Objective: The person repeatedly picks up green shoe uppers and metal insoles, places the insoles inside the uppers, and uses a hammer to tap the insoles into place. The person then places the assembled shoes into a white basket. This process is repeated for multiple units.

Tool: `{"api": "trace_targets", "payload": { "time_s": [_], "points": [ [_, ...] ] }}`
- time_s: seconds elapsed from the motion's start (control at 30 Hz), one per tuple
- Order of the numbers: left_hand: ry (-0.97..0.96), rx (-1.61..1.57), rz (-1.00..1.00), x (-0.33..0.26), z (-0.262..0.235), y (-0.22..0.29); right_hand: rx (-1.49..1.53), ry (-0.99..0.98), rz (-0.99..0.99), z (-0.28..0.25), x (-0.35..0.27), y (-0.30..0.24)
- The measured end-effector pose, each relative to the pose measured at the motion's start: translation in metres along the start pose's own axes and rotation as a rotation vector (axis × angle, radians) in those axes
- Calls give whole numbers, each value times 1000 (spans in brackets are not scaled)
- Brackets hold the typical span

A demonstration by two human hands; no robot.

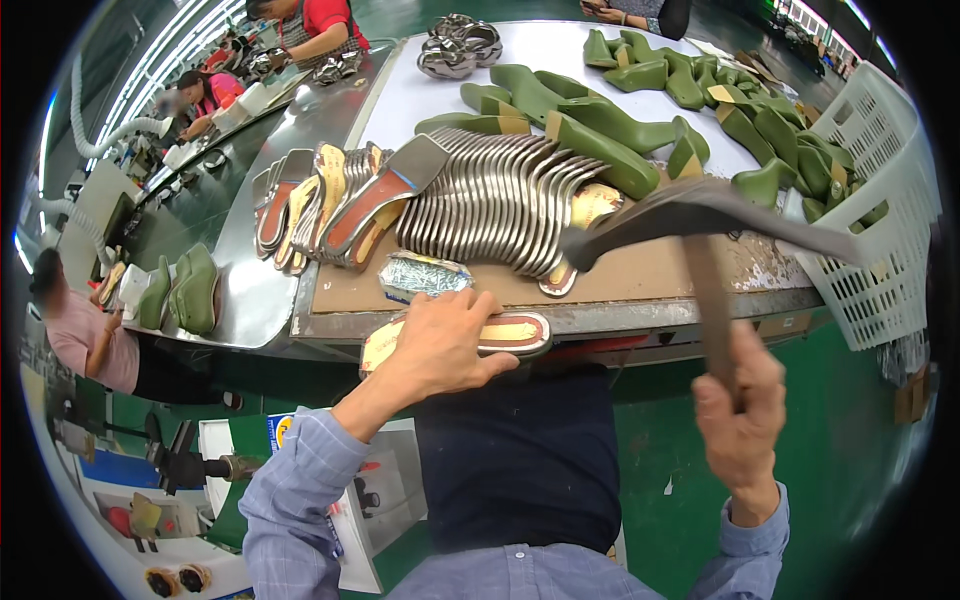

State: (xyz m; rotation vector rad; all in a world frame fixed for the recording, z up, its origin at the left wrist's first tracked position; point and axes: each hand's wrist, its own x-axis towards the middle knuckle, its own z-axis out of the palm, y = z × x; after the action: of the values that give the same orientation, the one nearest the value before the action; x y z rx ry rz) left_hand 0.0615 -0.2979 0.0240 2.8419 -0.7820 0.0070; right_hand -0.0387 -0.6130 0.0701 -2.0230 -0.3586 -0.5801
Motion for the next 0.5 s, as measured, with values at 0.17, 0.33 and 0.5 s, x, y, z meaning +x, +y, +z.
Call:
{"api": "trace_targets", "payload": {
  "time_s": [0.17,0.33,0.5],
  "points": [
    [-15,5,-15,2,3,1,-105,-239,-62,21,1,7],
    [-24,22,-34,-2,2,1,-145,-304,1,23,27,-4],
    [-21,25,-32,1,2,3,80,33,56,6,-15,21]
  ]
}}
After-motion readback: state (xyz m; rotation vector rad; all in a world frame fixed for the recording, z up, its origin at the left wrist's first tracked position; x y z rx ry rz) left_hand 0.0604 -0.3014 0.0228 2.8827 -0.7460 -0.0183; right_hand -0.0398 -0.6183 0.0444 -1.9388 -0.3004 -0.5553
